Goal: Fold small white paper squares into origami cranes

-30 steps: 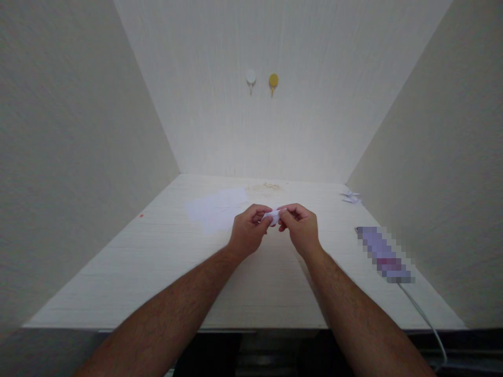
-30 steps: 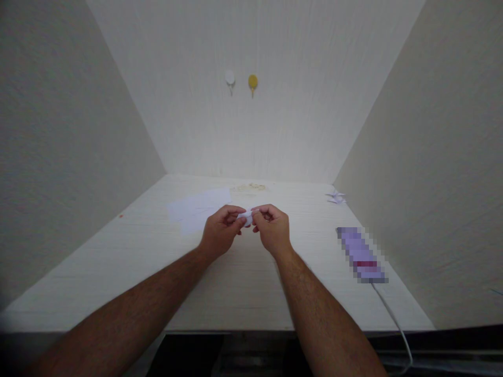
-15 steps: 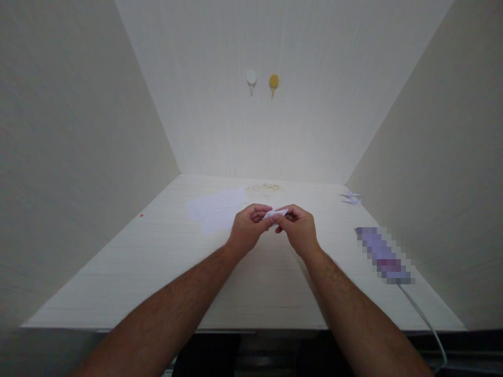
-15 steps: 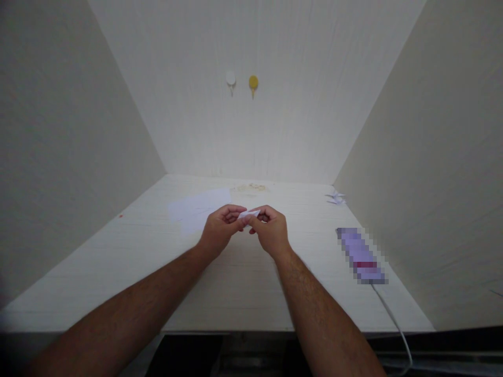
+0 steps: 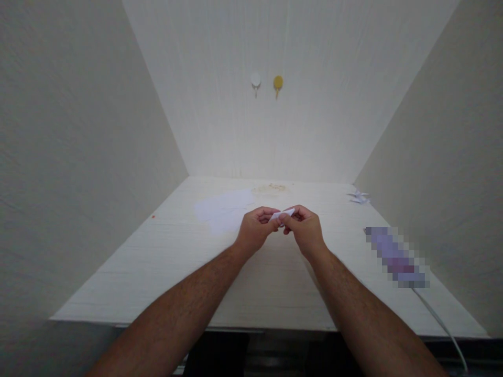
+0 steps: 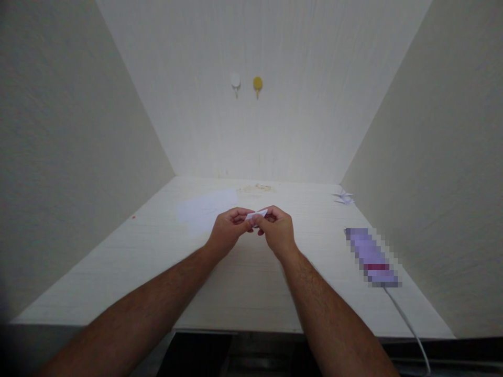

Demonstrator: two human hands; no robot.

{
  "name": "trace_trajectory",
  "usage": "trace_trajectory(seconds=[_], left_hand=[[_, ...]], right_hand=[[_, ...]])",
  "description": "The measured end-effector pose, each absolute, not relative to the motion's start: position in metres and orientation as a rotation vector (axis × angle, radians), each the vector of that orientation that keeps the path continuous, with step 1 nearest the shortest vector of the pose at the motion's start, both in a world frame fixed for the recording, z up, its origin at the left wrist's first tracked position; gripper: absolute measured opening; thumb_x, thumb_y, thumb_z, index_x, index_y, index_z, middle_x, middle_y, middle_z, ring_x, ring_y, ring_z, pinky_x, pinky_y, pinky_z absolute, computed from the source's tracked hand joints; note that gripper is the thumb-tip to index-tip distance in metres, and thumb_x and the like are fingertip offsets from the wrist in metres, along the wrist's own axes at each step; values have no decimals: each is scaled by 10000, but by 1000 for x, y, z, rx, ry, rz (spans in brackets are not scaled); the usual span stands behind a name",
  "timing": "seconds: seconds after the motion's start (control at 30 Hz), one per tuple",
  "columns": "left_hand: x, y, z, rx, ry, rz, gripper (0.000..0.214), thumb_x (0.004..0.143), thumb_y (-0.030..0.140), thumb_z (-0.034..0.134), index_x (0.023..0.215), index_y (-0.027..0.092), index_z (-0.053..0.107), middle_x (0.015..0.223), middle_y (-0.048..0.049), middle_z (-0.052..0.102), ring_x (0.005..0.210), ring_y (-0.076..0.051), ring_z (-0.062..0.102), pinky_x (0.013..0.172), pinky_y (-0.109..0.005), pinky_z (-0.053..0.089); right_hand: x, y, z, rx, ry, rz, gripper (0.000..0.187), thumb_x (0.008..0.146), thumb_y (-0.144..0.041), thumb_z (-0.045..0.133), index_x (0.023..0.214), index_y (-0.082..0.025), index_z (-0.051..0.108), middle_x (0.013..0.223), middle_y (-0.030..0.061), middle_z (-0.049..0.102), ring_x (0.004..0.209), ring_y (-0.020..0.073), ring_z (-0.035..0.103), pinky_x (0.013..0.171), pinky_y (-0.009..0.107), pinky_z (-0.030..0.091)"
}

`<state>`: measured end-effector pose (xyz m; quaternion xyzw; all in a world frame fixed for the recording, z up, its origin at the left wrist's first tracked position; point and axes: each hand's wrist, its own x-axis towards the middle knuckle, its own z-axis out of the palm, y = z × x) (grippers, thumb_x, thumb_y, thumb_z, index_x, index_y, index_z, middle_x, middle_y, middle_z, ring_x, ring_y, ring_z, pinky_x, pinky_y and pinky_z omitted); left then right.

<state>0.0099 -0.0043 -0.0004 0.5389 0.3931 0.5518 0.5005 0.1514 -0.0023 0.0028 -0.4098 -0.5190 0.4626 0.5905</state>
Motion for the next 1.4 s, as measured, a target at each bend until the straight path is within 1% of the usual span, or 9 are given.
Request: trace_trajectory(seconds=[0.13,0.23,0.33,0.47,0.6,0.9,1.1,1.3,1.4], left_hand=[[10,-6,2,1310,916,1288,301,646,308,827,842,121,695,717,-42,724,616,-123,646,601,-238,516],[9,-5,0,1349,973,1259,236,698,322,785,749,120,673,646,-41,701,579,-119,631,554,-222,485],[8,-3,-4,1373,1018,1248,228,740,327,739,703,124,645,625,-44,689,560,-120,622,538,-225,480],[8,-2,-7,1384,1014,1242,213,751,319,718,715,130,626,663,-53,702,581,-136,636,547,-248,501],[7,-1,-6,1378,1051,1223,190,736,295,715,700,130,626,640,-45,691,563,-128,626,545,-244,497],[4,0,-3,1418,1085,1166,159,746,269,689,707,130,624,613,-34,677,540,-118,616,544,-237,490],[6,0,0,1416,1029,1192,209,670,274,781,709,125,640,633,-32,684,545,-107,606,526,-212,473],[5,2,0,1350,1044,1165,197,715,289,747,709,112,661,614,-54,689,530,-119,624,528,-222,493],[4,4,-1,1303,1060,1223,214,718,304,746,761,104,682,636,-62,699,545,-127,638,545,-233,515]], right_hand=[[151,-2,2,-931,-1184,1086,212,681,-342,773,696,-176,643,550,-15,643,435,100,533,432,233,438],[150,-4,3,-942,-1208,1088,201,680,-328,771,685,-175,640,518,-22,624,432,102,534,430,229,426],[149,-5,3,-969,-1216,1065,180,685,-316,761,679,-174,650,493,-27,607,432,102,531,430,226,413],[150,-2,2,-984,-1196,1040,170,684,-312,759,659,-172,665,485,-26,595,433,99,517,431,227,394],[153,0,0,-1004,-1186,1025,170,686,-323,762,664,-171,689,487,-22,594,438,100,511,438,231,388],[154,1,-1,-984,-1183,1030,221,739,-374,720,677,-164,693,497,-5,611,440,113,528,464,253,424],[153,1,-2,-977,-1165,1004,213,748,-361,722,675,-166,678,516,-1,626,456,122,551,484,264,452],[154,1,-3,-957,-1185,986,207,756,-361,706,695,-168,663,523,-7,627,472,116,557,503,255,462],[157,2,-3,-1029,-1254,953,203,750,-362,701,722,-164,664,538,-1,632,491,124,574,518,262,478]])
